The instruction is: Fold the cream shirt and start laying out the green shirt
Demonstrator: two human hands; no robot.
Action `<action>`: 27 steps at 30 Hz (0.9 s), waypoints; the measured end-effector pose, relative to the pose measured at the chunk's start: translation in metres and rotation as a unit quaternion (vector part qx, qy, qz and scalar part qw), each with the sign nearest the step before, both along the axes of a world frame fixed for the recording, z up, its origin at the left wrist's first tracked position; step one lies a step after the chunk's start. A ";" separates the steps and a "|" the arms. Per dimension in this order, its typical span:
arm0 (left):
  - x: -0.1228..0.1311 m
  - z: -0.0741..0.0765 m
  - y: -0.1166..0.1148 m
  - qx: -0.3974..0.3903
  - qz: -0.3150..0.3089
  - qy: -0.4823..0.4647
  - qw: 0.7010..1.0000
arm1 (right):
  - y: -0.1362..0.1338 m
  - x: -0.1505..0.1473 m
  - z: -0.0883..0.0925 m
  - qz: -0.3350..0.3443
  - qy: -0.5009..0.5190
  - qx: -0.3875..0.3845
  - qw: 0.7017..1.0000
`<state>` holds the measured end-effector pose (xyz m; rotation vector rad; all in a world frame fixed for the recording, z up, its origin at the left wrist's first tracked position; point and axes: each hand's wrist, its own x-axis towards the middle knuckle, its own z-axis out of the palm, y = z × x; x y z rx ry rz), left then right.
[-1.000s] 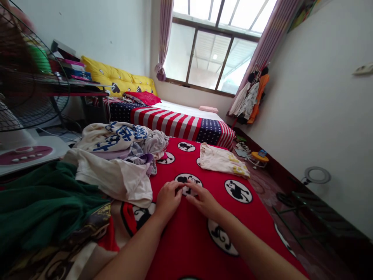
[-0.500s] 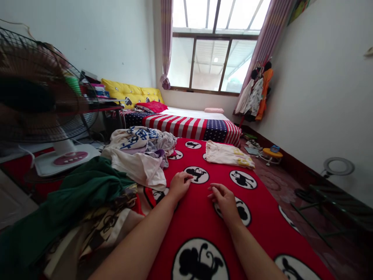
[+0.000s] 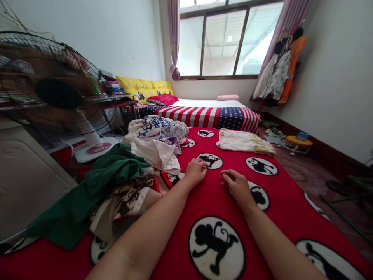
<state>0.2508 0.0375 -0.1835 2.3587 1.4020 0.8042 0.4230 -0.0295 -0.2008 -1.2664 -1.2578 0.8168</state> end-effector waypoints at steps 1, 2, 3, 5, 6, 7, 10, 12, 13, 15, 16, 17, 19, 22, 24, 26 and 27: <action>0.000 0.003 -0.002 -0.009 -0.012 0.012 1.000 | 0.001 0.000 -0.001 -0.002 -0.005 0.004 1.000; 0.000 0.008 -0.004 -0.020 -0.029 0.025 0.999 | 0.002 0.000 -0.001 -0.004 -0.009 0.007 1.000; -0.001 0.014 -0.007 -0.033 -0.051 0.038 0.997 | 0.003 0.000 -0.001 -0.004 -0.013 0.010 1.000; -0.007 0.034 -0.016 -0.071 -0.132 0.070 0.986 | 0.004 0.000 -0.002 0.001 -0.018 0.015 1.000; -0.013 0.046 -0.023 -0.092 -0.181 0.086 0.975 | 0.004 0.000 -0.002 0.004 -0.019 0.016 1.000; -0.020 0.060 -0.030 -0.113 -0.228 0.101 0.962 | 0.003 0.001 -0.002 0.007 -0.017 0.018 1.000; -0.052 0.104 -0.058 -0.142 -0.250 0.106 0.952 | 0.002 0.001 -0.003 0.011 -0.009 0.018 1.000; -0.082 0.127 -0.074 -0.143 -0.211 0.101 0.962 | 0.001 0.001 -0.003 0.015 0.002 0.015 1.000; -0.100 0.135 -0.080 -0.144 -0.188 0.102 0.966 | 0.001 0.000 -0.003 0.016 0.005 0.013 1.000; -0.139 0.142 -0.086 -0.103 -0.139 0.110 0.979 | 0.000 0.000 -0.003 0.014 0.005 0.013 1.000; -0.160 0.142 -0.086 -0.067 -0.113 0.134 0.982 | 0.000 -0.001 -0.002 0.012 0.000 0.014 1.000; -0.181 0.138 -0.084 -0.031 -0.071 0.164 0.984 | 0.000 -0.001 -0.002 0.010 -0.006 0.014 1.000; -0.218 0.126 -0.080 -0.011 0.014 0.216 0.976 | 0.000 -0.001 -0.002 0.007 -0.020 0.014 1.000; -0.251 0.102 -0.075 -0.011 0.043 0.231 0.972 | 0.001 -0.001 -0.003 0.008 -0.044 0.015 0.999; -0.255 0.089 -0.074 0.007 0.072 0.240 0.968 | 0.001 -0.001 -0.003 0.007 -0.064 0.018 0.998; -0.246 0.084 -0.074 0.032 0.130 0.271 0.953 | 0.002 -0.001 -0.004 0.001 -0.085 0.021 0.996; -0.238 0.086 -0.074 0.048 0.156 0.286 0.944 | 0.002 -0.001 -0.005 -0.001 -0.093 0.022 0.995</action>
